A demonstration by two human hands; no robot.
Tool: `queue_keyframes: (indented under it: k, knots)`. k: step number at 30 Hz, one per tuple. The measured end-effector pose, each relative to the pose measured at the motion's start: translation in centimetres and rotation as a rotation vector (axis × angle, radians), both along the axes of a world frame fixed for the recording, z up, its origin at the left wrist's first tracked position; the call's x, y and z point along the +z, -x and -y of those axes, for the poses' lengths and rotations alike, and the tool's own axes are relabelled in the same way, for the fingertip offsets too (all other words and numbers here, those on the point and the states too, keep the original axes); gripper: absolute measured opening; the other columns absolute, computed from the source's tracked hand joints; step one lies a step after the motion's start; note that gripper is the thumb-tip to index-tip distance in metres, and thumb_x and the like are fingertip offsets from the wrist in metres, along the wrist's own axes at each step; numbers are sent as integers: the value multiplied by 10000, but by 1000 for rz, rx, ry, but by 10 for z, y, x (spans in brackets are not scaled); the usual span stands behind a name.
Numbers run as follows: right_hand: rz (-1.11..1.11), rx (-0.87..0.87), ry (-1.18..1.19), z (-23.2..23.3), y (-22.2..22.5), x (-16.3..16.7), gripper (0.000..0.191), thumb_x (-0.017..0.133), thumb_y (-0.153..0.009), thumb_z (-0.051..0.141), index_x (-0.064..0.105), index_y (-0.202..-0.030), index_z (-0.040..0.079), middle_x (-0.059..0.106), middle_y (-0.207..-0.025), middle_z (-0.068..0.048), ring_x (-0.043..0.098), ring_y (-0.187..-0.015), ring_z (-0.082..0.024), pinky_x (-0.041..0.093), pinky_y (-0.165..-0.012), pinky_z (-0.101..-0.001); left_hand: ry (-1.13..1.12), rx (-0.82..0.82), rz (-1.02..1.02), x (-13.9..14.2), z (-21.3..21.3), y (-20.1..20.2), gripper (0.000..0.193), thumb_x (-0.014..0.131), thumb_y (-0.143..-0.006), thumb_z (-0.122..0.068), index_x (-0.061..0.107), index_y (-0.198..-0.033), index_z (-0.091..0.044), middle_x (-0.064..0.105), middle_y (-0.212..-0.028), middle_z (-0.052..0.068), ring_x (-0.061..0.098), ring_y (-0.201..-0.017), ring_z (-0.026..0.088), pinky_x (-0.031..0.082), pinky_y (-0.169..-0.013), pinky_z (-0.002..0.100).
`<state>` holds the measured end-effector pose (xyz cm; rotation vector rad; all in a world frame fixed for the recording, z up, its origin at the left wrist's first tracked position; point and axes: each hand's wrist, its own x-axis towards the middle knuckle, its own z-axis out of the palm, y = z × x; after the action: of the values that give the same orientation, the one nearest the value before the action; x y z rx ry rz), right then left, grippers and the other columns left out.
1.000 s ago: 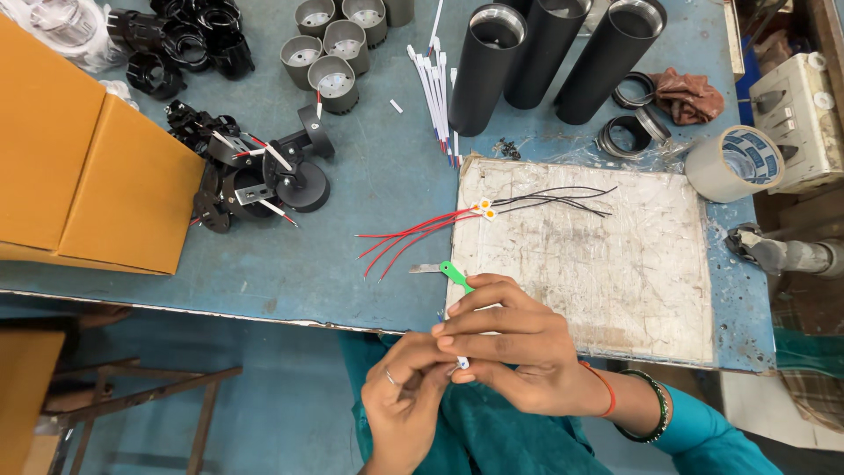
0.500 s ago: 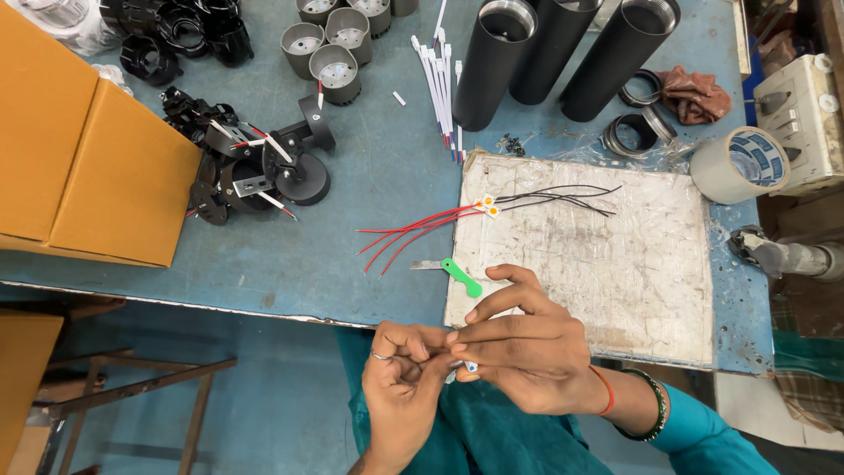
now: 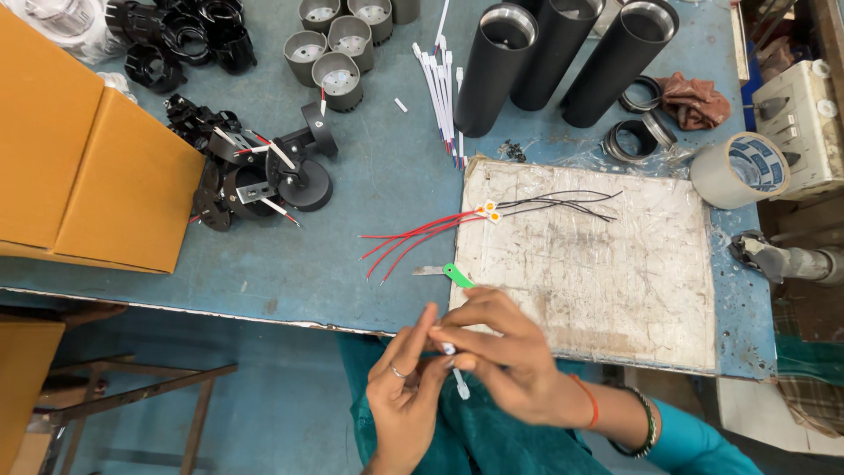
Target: The person strips the insulation from the ends of several red and blue wires using a green utility knife. They then insert the stripped ends into white plastic connectors and place the finished wires on the table.
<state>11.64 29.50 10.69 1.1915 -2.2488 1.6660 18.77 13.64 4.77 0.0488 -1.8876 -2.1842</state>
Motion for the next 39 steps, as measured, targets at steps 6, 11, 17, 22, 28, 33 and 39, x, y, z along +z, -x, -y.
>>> queue_keyframes:
  k: [6, 11, 17, 22, 28, 33, 39]
  knots:
    - [186, 117, -145, -2, -7, -10, 422, 575, -1022, 147, 601, -1407, -26, 601, -1244, -201, 617, -1100, -285, 509, -940, -383, -89, 230, 92, -24, 4, -14, 294, 619, -907, 142, 736, -1170, 84, 697, -1062, 153, 723, -864, 177, 631, -752, 275]
    - [3, -276, -345, 2, 36, -27, 327, 691, -871, 134, 744, -1187, 71, 689, -1131, -81, 664, -1032, -262, 536, -873, -358, -137, 283, 155, -39, 17, -25, 215, 626, -907, 122, 748, -1084, 99, 705, -1038, 178, 742, -846, 203, 674, -731, 325]
    - [-128, -307, -541, 21, 64, -41, 245, 807, -788, 150, 747, -1002, 48, 670, -1003, -103, 630, -894, -306, 514, -762, -409, -117, 206, 99, -45, 26, -22, 222, 641, -898, 144, 754, -1082, 94, 700, -1037, 174, 728, -862, 188, 662, -766, 308]
    - [-77, -284, -486, 30, 76, -37, 172, 813, -757, 128, 755, -906, 65, 687, -935, -79, 649, -879, -290, 519, -741, -393, -60, 176, 55, -36, 31, -17, 236, 680, -866, 167, 783, -1057, 73, 688, -1017, 146, 724, -840, 176, 629, -755, 275]
    - [232, -46, -155, 17, 34, -8, 155, 755, -857, 41, 777, -1011, 45, 747, -924, -70, 724, -803, -165, 564, -705, -295, 65, 171, -65, -19, 33, -14, 210, 719, -841, 145, 774, -1017, 43, 731, -1069, 137, 723, -861, 169, 612, -740, 251]
    - [285, -96, -44, 19, 0, 0, 215, 754, -861, -5, 795, -1064, 51, 734, -918, -81, 719, -769, -137, 558, -649, -254, 158, 211, -25, -7, 33, -15, 172, 764, -812, 114, 780, -959, 28, 807, -968, 132, 693, -749, 144, 541, -638, 228]
    - [351, -78, -151, 22, -3, -2, 214, 760, -847, 2, 808, -1053, 32, 741, -892, -83, 712, -707, -126, 544, -590, -244, 127, 201, -50, 0, 32, -16, 177, 741, -834, 112, 776, -984, 24, 800, -984, 129, 710, -780, 146, 555, -639, 234]
